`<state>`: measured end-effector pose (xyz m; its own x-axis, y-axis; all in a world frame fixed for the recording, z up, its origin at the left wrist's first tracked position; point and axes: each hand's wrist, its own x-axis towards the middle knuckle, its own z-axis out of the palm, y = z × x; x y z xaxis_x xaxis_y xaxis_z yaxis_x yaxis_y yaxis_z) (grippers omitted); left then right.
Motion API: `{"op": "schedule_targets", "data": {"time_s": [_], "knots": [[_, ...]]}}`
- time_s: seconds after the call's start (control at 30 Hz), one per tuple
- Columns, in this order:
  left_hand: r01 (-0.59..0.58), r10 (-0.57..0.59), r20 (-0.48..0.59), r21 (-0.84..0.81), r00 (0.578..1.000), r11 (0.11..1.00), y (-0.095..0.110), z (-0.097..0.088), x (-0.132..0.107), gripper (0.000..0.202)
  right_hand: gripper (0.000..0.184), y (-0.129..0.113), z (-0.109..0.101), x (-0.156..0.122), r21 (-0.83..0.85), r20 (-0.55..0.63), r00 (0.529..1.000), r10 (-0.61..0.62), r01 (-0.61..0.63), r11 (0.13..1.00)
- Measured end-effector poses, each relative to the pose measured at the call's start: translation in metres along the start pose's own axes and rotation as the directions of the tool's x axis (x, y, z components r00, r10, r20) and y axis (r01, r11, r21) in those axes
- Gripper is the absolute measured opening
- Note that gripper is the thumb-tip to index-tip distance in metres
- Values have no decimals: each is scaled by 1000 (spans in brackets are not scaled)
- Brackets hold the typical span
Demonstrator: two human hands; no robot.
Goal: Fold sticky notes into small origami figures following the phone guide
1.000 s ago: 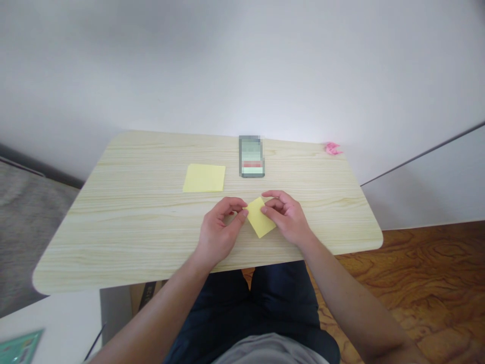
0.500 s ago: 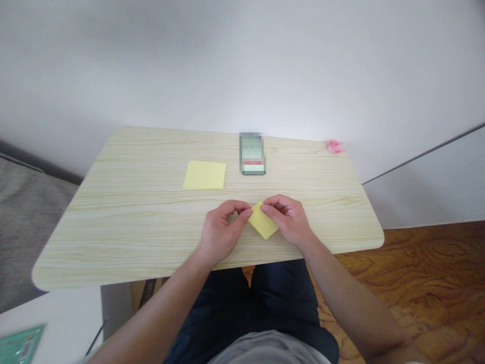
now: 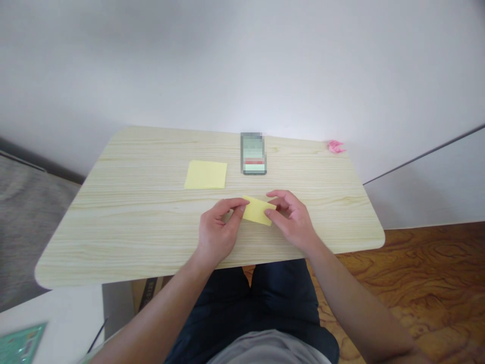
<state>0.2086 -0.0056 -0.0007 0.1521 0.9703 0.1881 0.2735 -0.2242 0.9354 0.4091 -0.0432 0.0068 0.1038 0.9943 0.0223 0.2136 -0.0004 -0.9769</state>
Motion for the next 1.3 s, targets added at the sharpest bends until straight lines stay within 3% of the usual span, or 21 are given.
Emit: {"op": "schedule_targets", "data": {"time_s": [0.17, 0.27, 0.4, 0.6, 0.7, 0.8, 0.87, 0.97, 1.07, 1.3], "knots": [[-6, 6, 11, -16, 1000, 1000, 0, -1, 1, 16, 30, 2, 0, -1, 158, -43, 997, 66, -58, 986], [-166, 164, 28, 117, 986, 979, 2, -2, -1, 20, 22, -1, -1, 0, 167, -82, 993, 83, -69, 984], [-374, 393, 17, 351, 919, 859, 5, 0, -6, 25, 12, -4, -3, 0, 162, -89, 985, 146, -130, 978], [-530, 533, 151, 499, 833, 686, 6, 6, -12, 13, 16, -2, 1, -6, 136, -93, 975, 201, -188, 973], [-551, 518, 220, 505, 827, 665, 7, 6, -13, 10, 18, -1, 1, -13, 40, -111, 975, 194, -190, 981], [-513, 447, 258, 519, 856, 683, 7, 4, -16, 8, 15, -4, -4, -23, -154, -113, 985, 129, -146, 977], [-487, 399, 280, 524, 873, 698, 6, 3, -18, 9, 12, -6, -8, -29, -337, -72, 997, 6, -30, 941], [-461, 361, 288, 513, 887, 724, 5, 3, -21, 9, 21, -9, -12, -38, -565, -22, 975, -222, 171, 807], [-445, 332, 301, 499, 894, 744, 5, 3, -22, 10, 30, -6, -12, -43, -621, 60, 960, -275, 252, 743], [-426, 292, 340, 443, 894, 788, 8, 0, -21, 11, 17, 8, -13, -38, -598, 151, 945, -289, 320, 735]]}}
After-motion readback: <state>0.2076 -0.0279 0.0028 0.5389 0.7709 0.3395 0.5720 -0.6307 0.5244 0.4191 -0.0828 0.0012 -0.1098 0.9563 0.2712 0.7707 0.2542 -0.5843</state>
